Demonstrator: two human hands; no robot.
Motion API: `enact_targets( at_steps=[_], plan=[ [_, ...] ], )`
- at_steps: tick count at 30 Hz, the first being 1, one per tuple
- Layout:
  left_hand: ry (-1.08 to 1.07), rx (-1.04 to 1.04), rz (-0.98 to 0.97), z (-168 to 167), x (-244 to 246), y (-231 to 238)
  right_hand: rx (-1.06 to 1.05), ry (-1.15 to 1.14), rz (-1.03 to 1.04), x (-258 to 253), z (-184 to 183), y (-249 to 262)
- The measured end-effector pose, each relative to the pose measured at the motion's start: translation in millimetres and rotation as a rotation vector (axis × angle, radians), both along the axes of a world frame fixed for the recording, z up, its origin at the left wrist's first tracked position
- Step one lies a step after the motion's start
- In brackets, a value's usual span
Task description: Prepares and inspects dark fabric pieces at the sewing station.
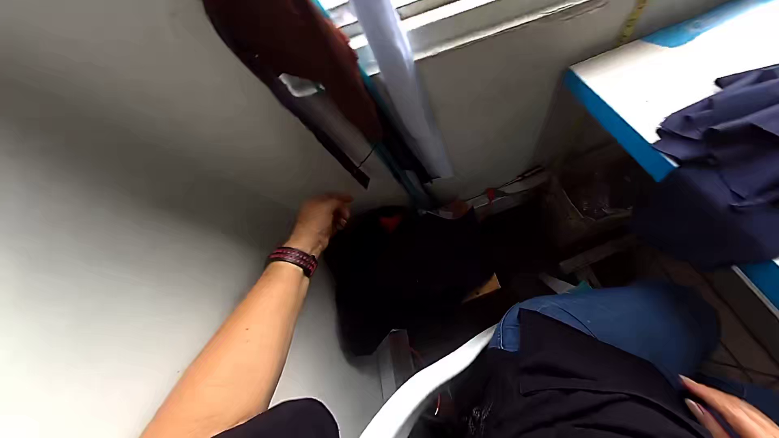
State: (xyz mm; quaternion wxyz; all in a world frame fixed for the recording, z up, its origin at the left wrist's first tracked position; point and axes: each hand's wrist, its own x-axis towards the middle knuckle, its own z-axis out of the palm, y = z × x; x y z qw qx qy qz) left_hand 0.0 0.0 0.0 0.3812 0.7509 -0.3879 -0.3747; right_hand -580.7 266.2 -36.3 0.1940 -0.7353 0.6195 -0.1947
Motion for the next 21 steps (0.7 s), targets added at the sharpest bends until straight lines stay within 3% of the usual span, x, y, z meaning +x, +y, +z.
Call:
enact_targets(
  at_steps=[2,5,10,16,21],
  plan=[
    [-0.017,0.156,-0.008,-31,11,11,-0.089,0.056,0.186,14,1,-58],
    [0.0,0.28,-0.034,-85,10,20,-0.281,0.13,0.292,49,-7,-123],
    [-0.257,0.373,-0.231,-152,-10,16,-0.306,0.105,0.437,96,-29,-170],
    [-0.252,0.381,-0.196,-163,-24,9,-0.137,0.139,0.452,88,-60,-168],
    [-0.512,-0.156,-0.33,-139,-57,35,-0.064,0.134,0.47,90,-68,-171]
  ],
)
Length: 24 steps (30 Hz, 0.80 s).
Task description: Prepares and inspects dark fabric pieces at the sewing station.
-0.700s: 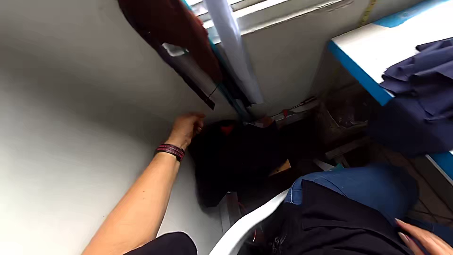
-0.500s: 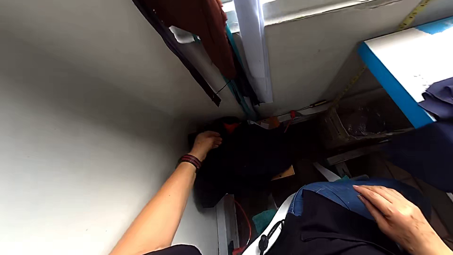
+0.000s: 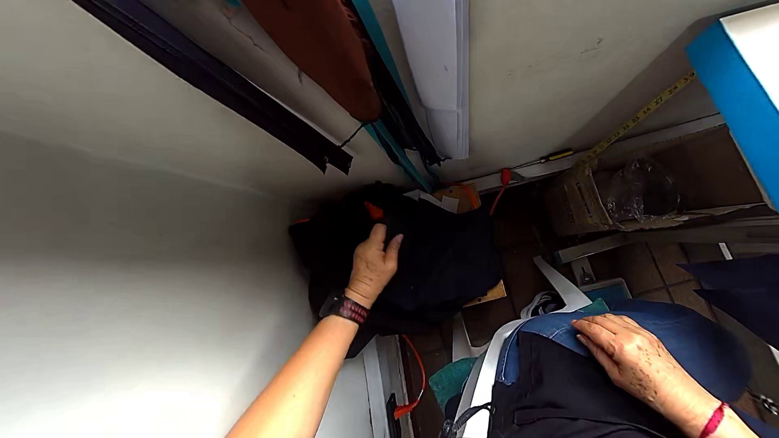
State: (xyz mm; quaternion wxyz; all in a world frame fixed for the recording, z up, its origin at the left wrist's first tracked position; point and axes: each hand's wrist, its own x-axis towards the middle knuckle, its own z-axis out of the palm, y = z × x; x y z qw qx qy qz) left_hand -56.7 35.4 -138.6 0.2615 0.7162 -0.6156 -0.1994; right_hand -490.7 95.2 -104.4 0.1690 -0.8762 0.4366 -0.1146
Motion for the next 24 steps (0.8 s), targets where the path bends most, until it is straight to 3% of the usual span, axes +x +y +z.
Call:
enact_targets(
  at_steps=[5,9,11,16,19,21,24],
  plan=[
    [-0.091,-0.151,-0.293,-23,-61,21,0.019,-0.027,0.046,16,-5,-12],
    [-0.086,-0.024,-0.355,-43,-108,31,0.024,-0.036,0.022,18,-7,-8],
    [-0.038,0.072,-0.327,-46,-113,34,0.042,-0.035,0.006,13,-8,-2],
    [-0.023,-0.032,-0.074,-38,-86,20,0.052,-0.02,-0.014,9,-10,4],
    [0.039,0.291,0.027,-25,-70,6,0.057,-0.03,-0.029,13,-12,4],
    [0.052,0.367,-0.027,-21,-76,6,0.069,-0.039,-0.046,15,-11,2],
    [-0.057,-0.073,-0.382,-45,-94,35,0.088,-0.052,-0.07,13,-10,3]
  ],
)
